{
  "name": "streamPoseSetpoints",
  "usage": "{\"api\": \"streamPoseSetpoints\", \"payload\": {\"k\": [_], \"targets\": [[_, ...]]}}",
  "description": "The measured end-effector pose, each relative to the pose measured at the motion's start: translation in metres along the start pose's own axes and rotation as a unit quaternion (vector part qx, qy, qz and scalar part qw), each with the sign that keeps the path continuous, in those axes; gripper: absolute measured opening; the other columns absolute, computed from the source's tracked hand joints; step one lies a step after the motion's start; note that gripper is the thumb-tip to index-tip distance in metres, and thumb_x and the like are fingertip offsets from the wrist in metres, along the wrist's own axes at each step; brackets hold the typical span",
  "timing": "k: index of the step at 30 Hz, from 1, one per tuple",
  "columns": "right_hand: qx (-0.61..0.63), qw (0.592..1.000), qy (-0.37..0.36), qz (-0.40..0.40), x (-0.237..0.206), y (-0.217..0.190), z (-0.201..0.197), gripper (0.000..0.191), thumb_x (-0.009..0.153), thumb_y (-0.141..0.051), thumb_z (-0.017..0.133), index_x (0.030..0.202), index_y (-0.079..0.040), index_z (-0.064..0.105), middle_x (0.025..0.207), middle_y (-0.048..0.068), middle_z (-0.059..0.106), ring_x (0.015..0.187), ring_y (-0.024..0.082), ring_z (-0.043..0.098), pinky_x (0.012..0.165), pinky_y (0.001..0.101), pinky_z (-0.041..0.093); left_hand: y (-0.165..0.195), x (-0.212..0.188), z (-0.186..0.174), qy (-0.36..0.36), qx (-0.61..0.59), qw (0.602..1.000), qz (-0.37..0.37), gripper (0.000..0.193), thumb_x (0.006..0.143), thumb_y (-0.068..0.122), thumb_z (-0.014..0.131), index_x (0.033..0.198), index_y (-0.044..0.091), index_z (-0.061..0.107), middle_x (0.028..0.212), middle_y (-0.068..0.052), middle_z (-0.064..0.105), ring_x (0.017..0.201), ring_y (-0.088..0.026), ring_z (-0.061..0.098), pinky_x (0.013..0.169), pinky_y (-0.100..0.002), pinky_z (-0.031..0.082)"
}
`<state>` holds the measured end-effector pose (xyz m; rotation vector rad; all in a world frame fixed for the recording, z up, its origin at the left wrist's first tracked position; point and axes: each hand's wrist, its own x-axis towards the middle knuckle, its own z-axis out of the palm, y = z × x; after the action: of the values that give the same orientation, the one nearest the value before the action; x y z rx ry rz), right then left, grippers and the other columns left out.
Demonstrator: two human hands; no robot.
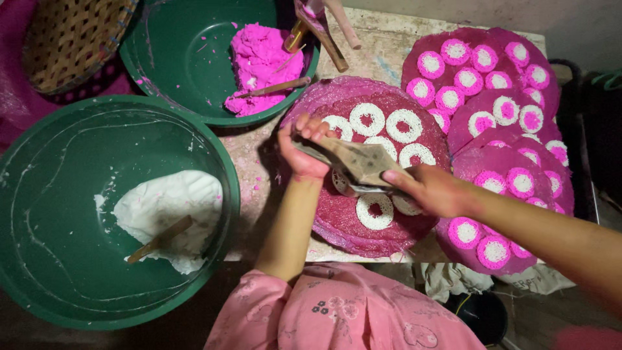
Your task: The person uses a wooden mallet and a metal ring to press white paste into circular shapes on a pink glittery surface. They repeatedly fill the ring with white paste, strike it with the mallet, and place the formed circles onto a tray. The process is repeated multiple times throughout the clip.
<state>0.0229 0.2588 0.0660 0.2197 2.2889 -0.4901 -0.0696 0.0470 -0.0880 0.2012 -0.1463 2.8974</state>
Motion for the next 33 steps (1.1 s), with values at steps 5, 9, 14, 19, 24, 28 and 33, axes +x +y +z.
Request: {"api": "streamPoseSetpoints", "payload": {"k": [5, 9, 14, 19, 24, 28, 33], "targets": [[-0.054, 0.998, 0.042, 0.008, -0.005, 0.004, -0.011, 0.085, 0.087, -0.077, 0.035, 0.102, -0.002, 0.074, 0.066, 0.022, 0.072, 0.071, 0.031, 0.076, 0.077, 0.0473, 0.055, -0.021, 0.015, 0.003, -0.007, -0.025, 1.000, -0.004, 0.023, 0.091, 0.041, 0.048, 0.082, 0.020, 0.045, 0.072, 0.007, 0.040, 0.069, -0.011, 0.044, 0.080, -0.035, 0.046], [-0.047, 0.985, 0.136, -0.098, 0.000, -0.005, -0.009, 0.079, 0.092, -0.071, 0.041, 0.124, -0.004, 0.069, 0.087, 0.024, 0.072, 0.088, 0.035, 0.071, 0.083, 0.0491, 0.052, -0.012, 0.032, 0.013, -0.036, 0.006, 0.999, -0.001, 0.022, 0.093, 0.039, 0.047, 0.081, 0.021, 0.042, 0.071, 0.008, 0.037, 0.066, -0.010, 0.040, 0.076, -0.033, 0.042], [-0.007, 0.996, 0.089, -0.005, 0.015, -0.015, 0.009, 0.071, 0.095, -0.063, 0.041, 0.128, -0.005, 0.067, 0.086, 0.029, 0.072, 0.084, 0.036, 0.078, 0.084, 0.0478, 0.055, 0.015, 0.033, 0.020, -0.058, 0.052, 0.997, 0.006, 0.025, 0.095, 0.038, 0.048, 0.079, 0.021, 0.040, 0.067, 0.008, 0.034, 0.062, -0.009, 0.037, 0.071, -0.032, 0.038], [0.004, 0.990, 0.081, -0.115, 0.020, -0.005, 0.025, 0.073, 0.101, -0.064, 0.039, 0.109, 0.002, 0.069, 0.073, 0.015, 0.066, 0.071, 0.027, 0.068, 0.072, 0.0449, 0.052, 0.016, 0.012, 0.010, -0.019, 0.027, 0.999, 0.002, 0.025, 0.097, 0.037, 0.047, 0.080, 0.020, 0.039, 0.068, 0.007, 0.034, 0.062, -0.010, 0.037, 0.068, -0.030, 0.038], [0.068, 0.997, 0.032, -0.012, -0.002, 0.039, 0.009, 0.071, 0.094, -0.066, 0.038, 0.108, -0.005, 0.070, 0.064, 0.007, 0.058, 0.060, 0.020, 0.058, 0.058, 0.0408, 0.049, -0.010, -0.011, 0.001, -0.002, 0.069, 0.996, -0.050, 0.032, 0.099, 0.043, 0.048, 0.101, 0.012, 0.056, 0.093, -0.002, 0.057, 0.089, -0.017, 0.056, 0.086, -0.034, 0.046], [0.167, 0.979, 0.090, -0.078, -0.034, 0.109, 0.001, 0.066, 0.094, -0.066, 0.038, 0.102, -0.007, 0.067, 0.060, 0.004, 0.048, 0.054, 0.018, 0.045, 0.050, 0.0369, 0.038, -0.003, -0.038, 0.009, 0.030, 0.524, 0.837, -0.156, 0.066, 0.086, 0.040, 0.063, 0.141, 0.007, 0.046, 0.136, -0.010, 0.057, 0.121, -0.029, 0.060, 0.104, -0.044, 0.049], [0.392, 0.892, 0.130, -0.187, -0.052, 0.173, 0.053, 0.081, 0.100, -0.073, 0.027, 0.091, 0.001, 0.059, 0.062, 0.006, 0.054, 0.053, 0.017, 0.048, 0.048, 0.0335, 0.039, 0.001, -0.068, 0.029, -0.146, 0.865, 0.464, -0.119, 0.108, 0.069, 0.021, 0.090, 0.154, 0.011, 0.024, 0.155, -0.018, 0.037, 0.142, -0.040, 0.034, 0.118, -0.055, 0.027]]}}
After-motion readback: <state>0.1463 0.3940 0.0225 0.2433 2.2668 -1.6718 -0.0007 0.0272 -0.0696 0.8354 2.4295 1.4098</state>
